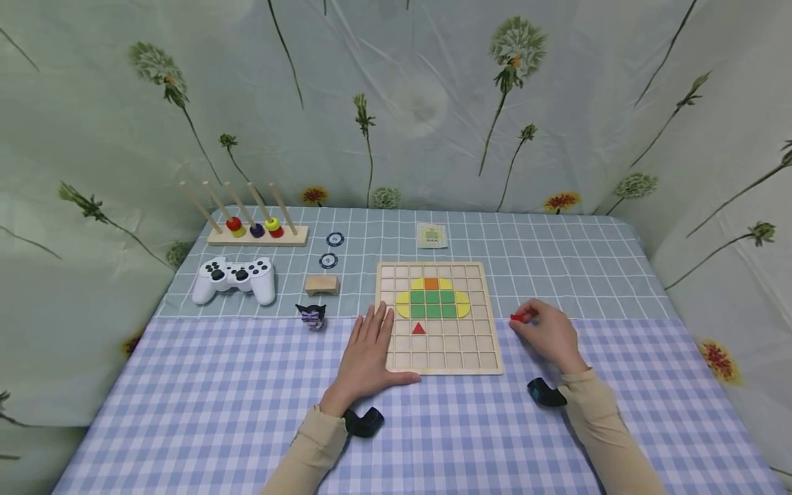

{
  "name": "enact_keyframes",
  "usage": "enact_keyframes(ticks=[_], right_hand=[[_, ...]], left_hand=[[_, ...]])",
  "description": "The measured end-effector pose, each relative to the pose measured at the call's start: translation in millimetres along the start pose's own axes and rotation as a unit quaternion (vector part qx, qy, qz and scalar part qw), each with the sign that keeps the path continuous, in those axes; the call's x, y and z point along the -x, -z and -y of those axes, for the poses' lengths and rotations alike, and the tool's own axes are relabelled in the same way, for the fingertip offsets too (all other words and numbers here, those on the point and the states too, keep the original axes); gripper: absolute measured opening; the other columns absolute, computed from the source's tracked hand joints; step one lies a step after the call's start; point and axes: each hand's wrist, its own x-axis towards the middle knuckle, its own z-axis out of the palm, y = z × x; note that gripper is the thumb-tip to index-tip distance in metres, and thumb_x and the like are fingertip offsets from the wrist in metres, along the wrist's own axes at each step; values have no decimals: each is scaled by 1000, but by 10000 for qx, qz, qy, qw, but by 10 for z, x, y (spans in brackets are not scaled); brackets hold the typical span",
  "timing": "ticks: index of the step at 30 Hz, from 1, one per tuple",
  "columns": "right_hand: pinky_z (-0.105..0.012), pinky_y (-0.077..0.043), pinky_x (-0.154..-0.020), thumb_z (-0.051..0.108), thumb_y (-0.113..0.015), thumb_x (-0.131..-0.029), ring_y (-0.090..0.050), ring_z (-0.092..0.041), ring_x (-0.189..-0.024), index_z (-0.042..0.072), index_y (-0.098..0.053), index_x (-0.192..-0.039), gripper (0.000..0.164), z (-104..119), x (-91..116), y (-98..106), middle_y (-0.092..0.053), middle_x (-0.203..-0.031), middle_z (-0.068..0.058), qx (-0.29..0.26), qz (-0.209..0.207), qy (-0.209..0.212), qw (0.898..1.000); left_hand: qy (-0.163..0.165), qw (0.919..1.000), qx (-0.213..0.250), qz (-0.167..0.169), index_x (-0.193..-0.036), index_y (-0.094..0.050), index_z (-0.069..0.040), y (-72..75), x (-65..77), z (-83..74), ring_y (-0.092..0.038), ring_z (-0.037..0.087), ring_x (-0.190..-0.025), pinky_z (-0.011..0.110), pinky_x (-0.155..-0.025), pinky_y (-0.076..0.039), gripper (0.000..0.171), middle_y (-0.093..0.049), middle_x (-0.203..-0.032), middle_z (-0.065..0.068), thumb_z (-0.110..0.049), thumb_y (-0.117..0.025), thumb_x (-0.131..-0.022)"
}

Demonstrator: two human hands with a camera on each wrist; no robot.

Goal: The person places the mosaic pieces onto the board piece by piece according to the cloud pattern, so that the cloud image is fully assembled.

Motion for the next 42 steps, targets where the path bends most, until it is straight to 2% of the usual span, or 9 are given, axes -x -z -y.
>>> enact_keyframes(ticks=[4,9,15,21,28,35,42], right_hand=[[-32,-39,-53,12,-76,-79,-57,-22,-67,8,-66,-83,11,49,-22,-53,-64,-75,-2,-35,-165,219,9996],[-30,-34,-45,14,-77,-79,-46,-14,-53,8,-68,-87,14,242,-41,-143,-65,-77,-2,-244,-232,237,9992],[-29,-32,-46,17,-80,-75,-44,-14,-53,10,-65,-83,19,581,-75,-266,-65,-75,1,-674,189,290,9971],[-29,-34,-48,18,-81,-76,-43,-14,-53,14,-68,-79,15,828,-91,-464,-64,-75,5,-861,666,573,9924],[-28,-38,-52,18,-79,-78,-44,-10,-55,16,-72,-80,8,912,-92,-620,-64,-73,10,-995,835,1058,9859],[-30,-44,-62,15,-77,-80,-53,-10,-65,15,-73,-82,4,939,-83,-658,-66,-79,8,-945,883,1089,9856],[-33,-48,-68,15,-76,-81,-60,-13,-77,12,-75,-80,3,944,-86,-664,-65,-81,6,-649,747,1153,9884]], left_hand=[[-18,10000,-17,-28,-151,-15,-3,-7,-8,4,0,29,-143,40,-114,2,124,-6,-157,13,-82,-57,-66],[-25,10000,10,-53,-151,-15,-3,-12,-3,10,-1,29,-143,41,-114,2,124,-7,-157,14,-82,-58,-66],[-32,10000,-8,-68,-151,-15,-3,-6,-11,11,-1,29,-143,41,-114,1,124,-8,-157,14,-82,-57,-66],[26,10000,-1,2,-152,-14,-3,3,-9,6,1,28,-143,40,-114,2,124,-7,-157,14,-83,-56,-66],[-9,10000,-43,10,-151,-15,-2,-1,-8,8,0,29,-143,42,-114,1,124,-8,-157,15,-82,-56,-66],[6,10000,-63,20,-151,-15,-2,3,-10,7,-1,29,-143,41,-114,1,124,-8,-157,14,-83,-56,-66],[8,10000,-84,30,-151,-15,-3,4,-10,0,-1,29,-143,42,-114,1,124,-8,-157,14,-82,-56,-66]])
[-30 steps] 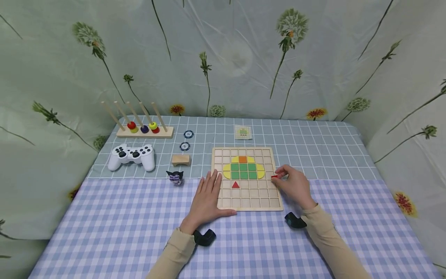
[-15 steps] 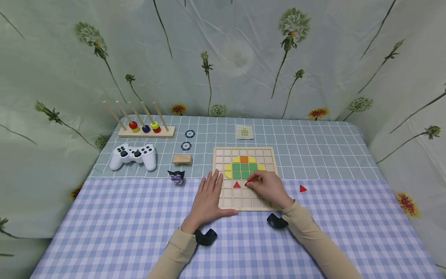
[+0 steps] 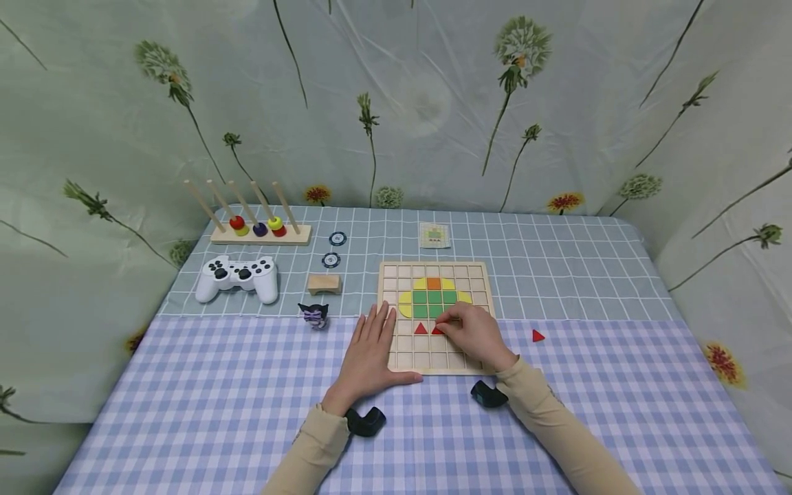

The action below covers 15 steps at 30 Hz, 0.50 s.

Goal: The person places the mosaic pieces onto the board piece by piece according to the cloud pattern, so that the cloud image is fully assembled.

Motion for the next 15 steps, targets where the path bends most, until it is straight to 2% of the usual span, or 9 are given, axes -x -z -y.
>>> enact_keyframes(ticks=[9,15], right_hand=[[-30,-44,-62,16,-80,-76,-53,-9,-69,18,-73,-74,8,-33,16,22,-61,-75,10,54,54,102,9999],[-29,-42,-57,24,-80,-77,-50,-10,-64,17,-71,-80,11,-124,128,194,-59,-72,11,-273,249,-112,9993]], left_hand=[[18,9999,110,24,-151,-15,-3,4,3,-14,0,28,-143,41,-114,1,124,-7,-157,14,-82,-57,-66],[84,9999,109,66,-152,-14,-4,14,10,-14,1,27,-143,41,-114,1,124,-6,-157,13,-82,-56,-66]])
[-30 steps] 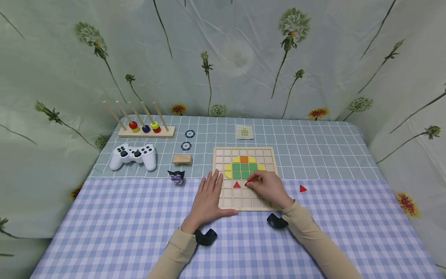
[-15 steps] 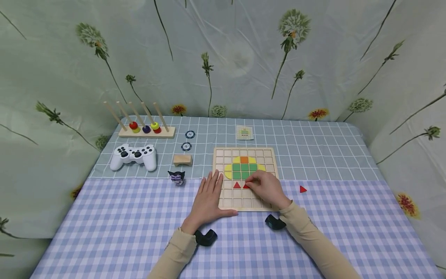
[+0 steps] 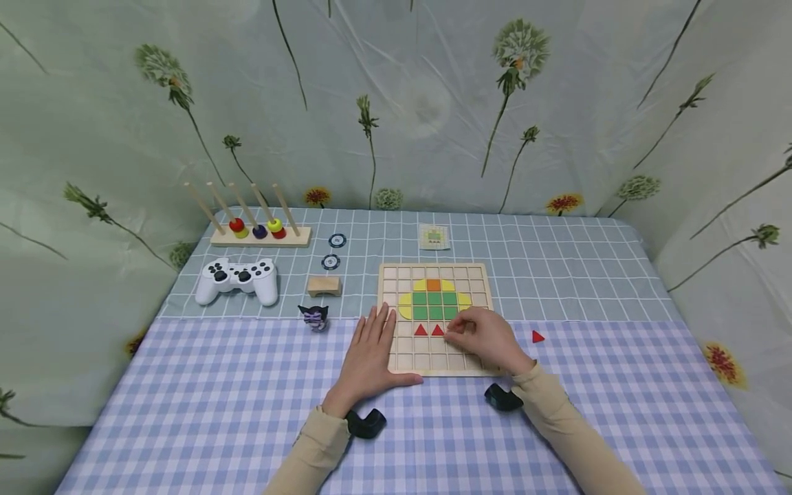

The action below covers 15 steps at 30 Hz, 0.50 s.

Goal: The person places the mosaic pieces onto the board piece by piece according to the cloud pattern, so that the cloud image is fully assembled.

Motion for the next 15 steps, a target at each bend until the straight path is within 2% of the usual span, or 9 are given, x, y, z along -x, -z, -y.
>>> enact_keyframes(ticks=[3,11,15], right_hand=[[-28,-40,-54,26,-80,-77,-49,-11,-61,16,-71,-82,14,-116,90,134,-59,-72,10,-61,-103,-257,9996],[-27,-38,-50,23,-79,-78,-48,-14,-61,10,-72,-86,16,-489,335,484,-62,-75,4,456,-806,-675,9934],[-27,-38,-50,28,-78,-79,-49,-14,-62,7,-72,-91,24,-606,459,596,-62,-79,1,609,-839,-973,9898]], left_hand=[[9,10000,2,-14,-152,-15,-4,0,1,-1,1,27,-143,41,-114,2,124,-6,-157,13,-82,-57,-66],[-13,10000,36,-44,-152,-14,-3,-4,2,-4,1,28,-143,41,-114,2,124,-7,-157,14,-82,-57,-66],[-21,10000,22,-38,-152,-15,-3,-8,11,4,1,28,-143,41,-114,2,124,-6,-157,14,-82,-56,-66]])
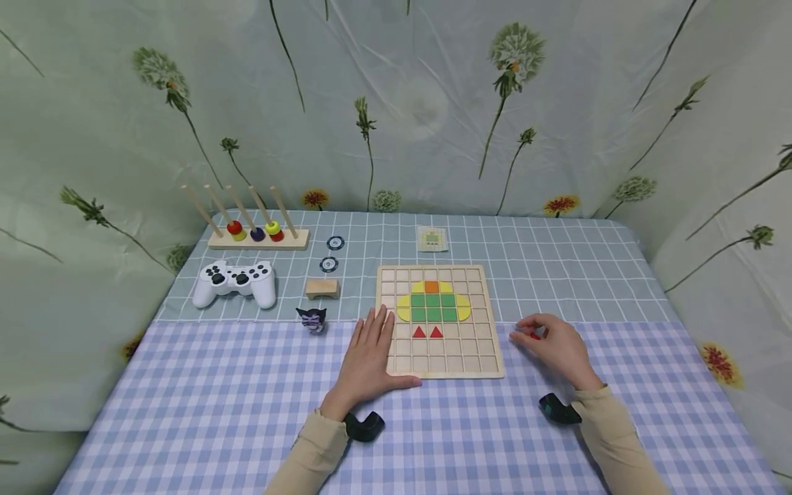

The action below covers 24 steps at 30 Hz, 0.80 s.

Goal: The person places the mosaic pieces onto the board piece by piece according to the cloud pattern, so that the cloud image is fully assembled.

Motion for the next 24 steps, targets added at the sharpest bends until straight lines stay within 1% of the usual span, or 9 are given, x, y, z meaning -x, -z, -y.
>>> enact_keyframes(ticks=[3,7,12,16,18,24], right_hand=[[-29,-38,-53,30,-79,-79,-49,-15,-65,5,-71,-94,30,-65,58,51,-63,-82,-1,47,115,-122,9998],[-31,-40,-57,29,-80,-77,-49,-17,-68,4,-70,-95,32,-110,96,100,-66,-86,-4,146,142,-129,9997],[-28,-39,-55,27,-80,-77,-48,-16,-67,5,-71,-94,29,-157,117,137,-67,-85,-4,131,8,-190,9997],[-29,-37,-52,25,-79,-78,-48,-16,-65,5,-72,-90,24,-187,116,130,-66,-83,-5,183,-83,-281,9994],[-30,-37,-52,22,-79,-78,-48,-17,-65,5,-72,-88,22,-186,115,112,-65,-83,-7,204,-125,-250,9994],[-29,-36,-54,10,-78,-77,-46,-16,-64,6,-69,-85,13,-159,104,30,-64,-79,-4,0,-301,139,9994]], left_hand=[[-11,10000,-33,-33,-151,-16,-3,-6,17,10,-1,29,-143,42,-114,0,124,-8,-157,14,-82,-57,-65],[-18,9999,-62,-82,-151,-15,-3,-11,9,17,-1,29,-143,41,-114,1,124,-8,-157,14,-83,-56,-66],[19,10000,-28,-24,-152,-14,-4,-14,-11,11,1,27,-143,39,-114,4,124,-6,-158,13,-83,-56,-66],[-20,10000,-32,-54,-152,-13,-4,-23,-13,13,1,27,-143,39,-114,3,124,-7,-157,13,-83,-56,-66],[-43,10000,-38,-76,-152,-14,-4,-24,-13,14,1,28,-143,40,-114,3,124,-7,-157,13,-83,-56,-66],[-85,9999,-14,-121,-151,-16,-2,-16,-13,5,-2,30,-143,42,-115,0,123,-9,-157,15,-81,-58,-66]])
